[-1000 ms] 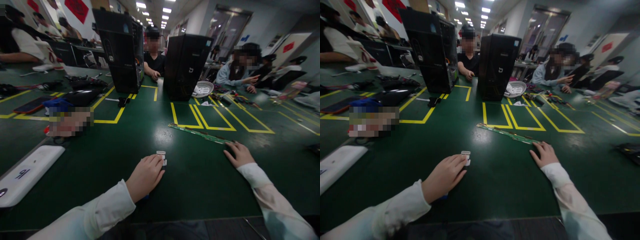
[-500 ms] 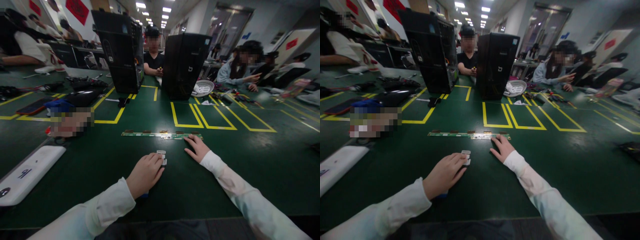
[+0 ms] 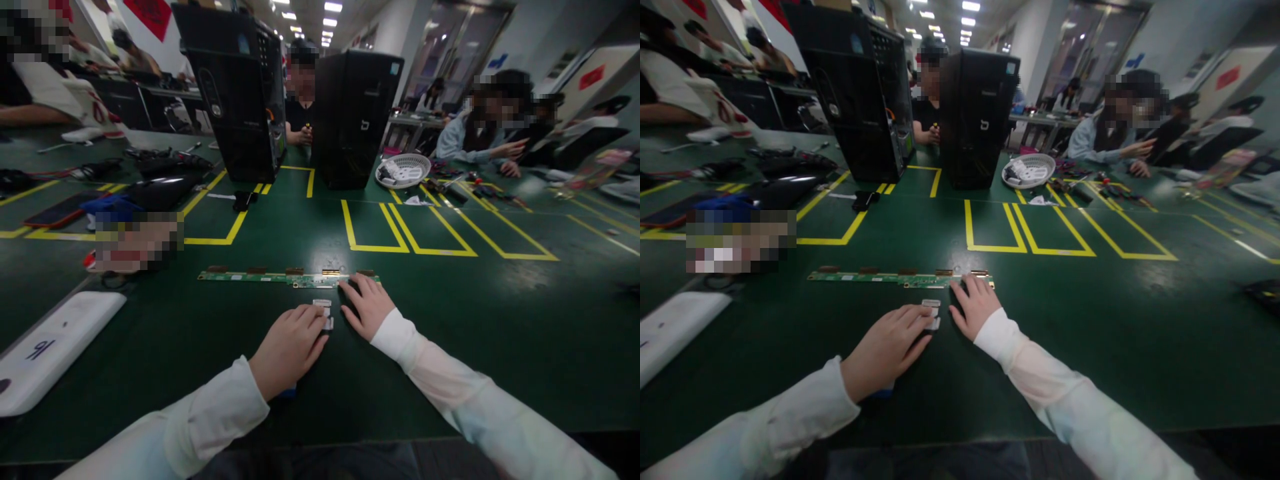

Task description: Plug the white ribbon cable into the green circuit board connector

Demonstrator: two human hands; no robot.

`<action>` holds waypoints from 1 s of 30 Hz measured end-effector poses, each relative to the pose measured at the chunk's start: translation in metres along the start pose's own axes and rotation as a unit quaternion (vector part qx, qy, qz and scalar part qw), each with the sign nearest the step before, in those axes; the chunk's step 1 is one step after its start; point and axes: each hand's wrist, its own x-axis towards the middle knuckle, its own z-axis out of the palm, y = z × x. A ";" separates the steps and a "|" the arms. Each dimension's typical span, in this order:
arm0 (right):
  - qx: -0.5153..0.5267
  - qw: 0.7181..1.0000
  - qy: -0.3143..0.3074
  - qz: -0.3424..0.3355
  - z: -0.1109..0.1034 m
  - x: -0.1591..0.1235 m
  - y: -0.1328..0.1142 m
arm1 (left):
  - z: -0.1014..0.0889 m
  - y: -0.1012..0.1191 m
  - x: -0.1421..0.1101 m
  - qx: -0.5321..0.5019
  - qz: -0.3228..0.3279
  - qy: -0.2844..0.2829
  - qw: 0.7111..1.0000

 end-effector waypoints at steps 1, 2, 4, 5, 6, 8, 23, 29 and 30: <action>0.010 1.000 0.003 -0.009 0.001 0.001 0.002 | 0.001 0.000 0.000 0.002 -0.001 0.003 1.000; 0.022 1.000 0.006 -0.020 0.003 0.001 0.004 | 0.002 -0.001 -0.001 0.004 -0.001 0.005 1.000; 0.050 0.998 0.009 -0.043 0.008 0.002 0.009 | 0.003 -0.001 -0.001 0.007 0.005 0.006 1.000; 0.061 0.997 0.010 -0.050 0.011 0.002 0.012 | 0.004 -0.001 -0.001 0.008 0.007 0.006 1.000; 0.069 0.996 0.011 -0.053 0.014 0.002 0.014 | 0.004 -0.001 -0.001 0.009 0.011 0.006 1.000; 0.079 0.995 0.013 -0.056 0.017 0.002 0.017 | 0.004 0.000 -0.001 0.008 0.014 0.006 1.000; 0.083 0.995 0.021 -0.057 0.010 -0.006 0.007 | 0.011 0.005 0.000 0.022 -0.017 0.002 1.000; 0.093 0.993 0.021 -0.066 0.009 -0.004 0.007 | 0.015 0.006 0.000 0.032 -0.023 0.021 0.999; 0.093 0.993 0.022 -0.067 0.009 -0.004 0.007 | 0.015 0.006 0.000 0.034 -0.024 0.021 0.999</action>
